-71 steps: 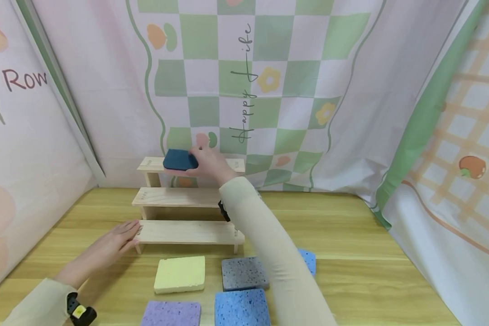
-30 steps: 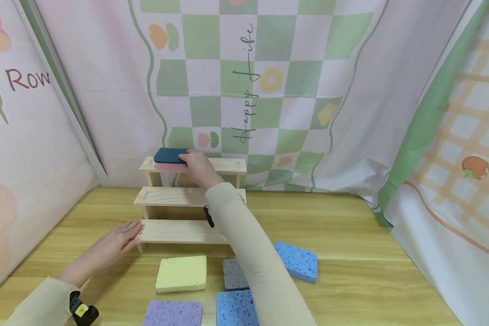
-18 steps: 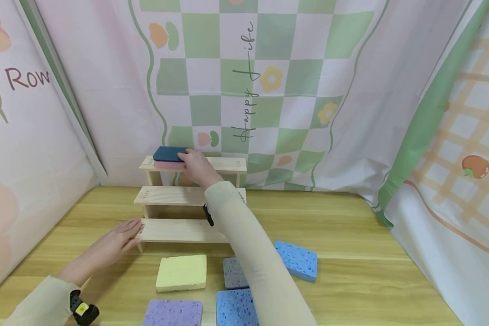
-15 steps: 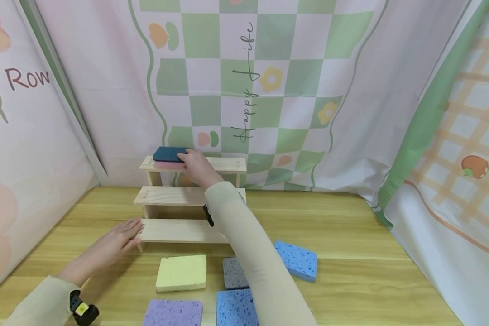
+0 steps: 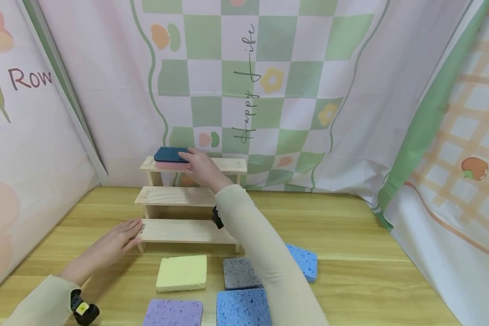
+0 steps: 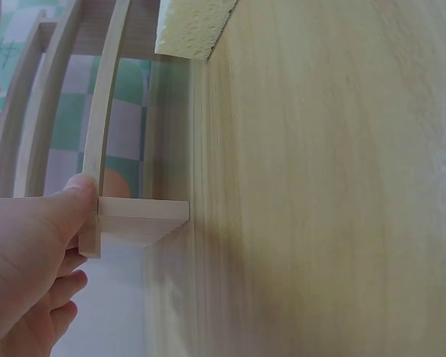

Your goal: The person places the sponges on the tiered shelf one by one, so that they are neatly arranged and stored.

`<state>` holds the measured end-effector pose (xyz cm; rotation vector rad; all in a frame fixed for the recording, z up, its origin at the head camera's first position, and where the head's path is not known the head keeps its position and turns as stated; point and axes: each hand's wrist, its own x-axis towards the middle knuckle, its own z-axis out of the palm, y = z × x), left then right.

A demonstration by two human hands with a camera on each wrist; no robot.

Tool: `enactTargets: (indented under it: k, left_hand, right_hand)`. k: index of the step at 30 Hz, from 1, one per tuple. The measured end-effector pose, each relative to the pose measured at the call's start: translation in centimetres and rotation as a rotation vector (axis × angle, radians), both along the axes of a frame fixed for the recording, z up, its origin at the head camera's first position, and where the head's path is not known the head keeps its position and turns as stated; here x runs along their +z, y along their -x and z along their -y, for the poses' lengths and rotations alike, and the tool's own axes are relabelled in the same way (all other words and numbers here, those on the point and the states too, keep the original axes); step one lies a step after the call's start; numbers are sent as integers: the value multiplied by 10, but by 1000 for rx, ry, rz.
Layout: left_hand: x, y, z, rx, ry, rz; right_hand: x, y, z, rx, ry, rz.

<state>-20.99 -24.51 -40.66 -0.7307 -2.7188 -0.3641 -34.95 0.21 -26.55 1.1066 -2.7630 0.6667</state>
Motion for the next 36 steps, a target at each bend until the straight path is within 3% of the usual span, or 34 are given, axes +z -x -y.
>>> enactTargets:
  k: [3, 10, 21, 36]
  left_hand:
    - [0, 0, 0, -10, -6, -22]
    - [3, -1, 0, 10, 16, 15]
    - [1, 0, 0, -3, -7, -25]
    - [7, -5, -3, 21, 6, 45]
  right_hand:
    - [1, -5, -5, 21, 27, -20]
    - [-1, -13, -22, 71, 110, -121]
    - [-1, -32, -56, 76, 138, -93]
    - [-20, -57, -109, 105, 222, -151]
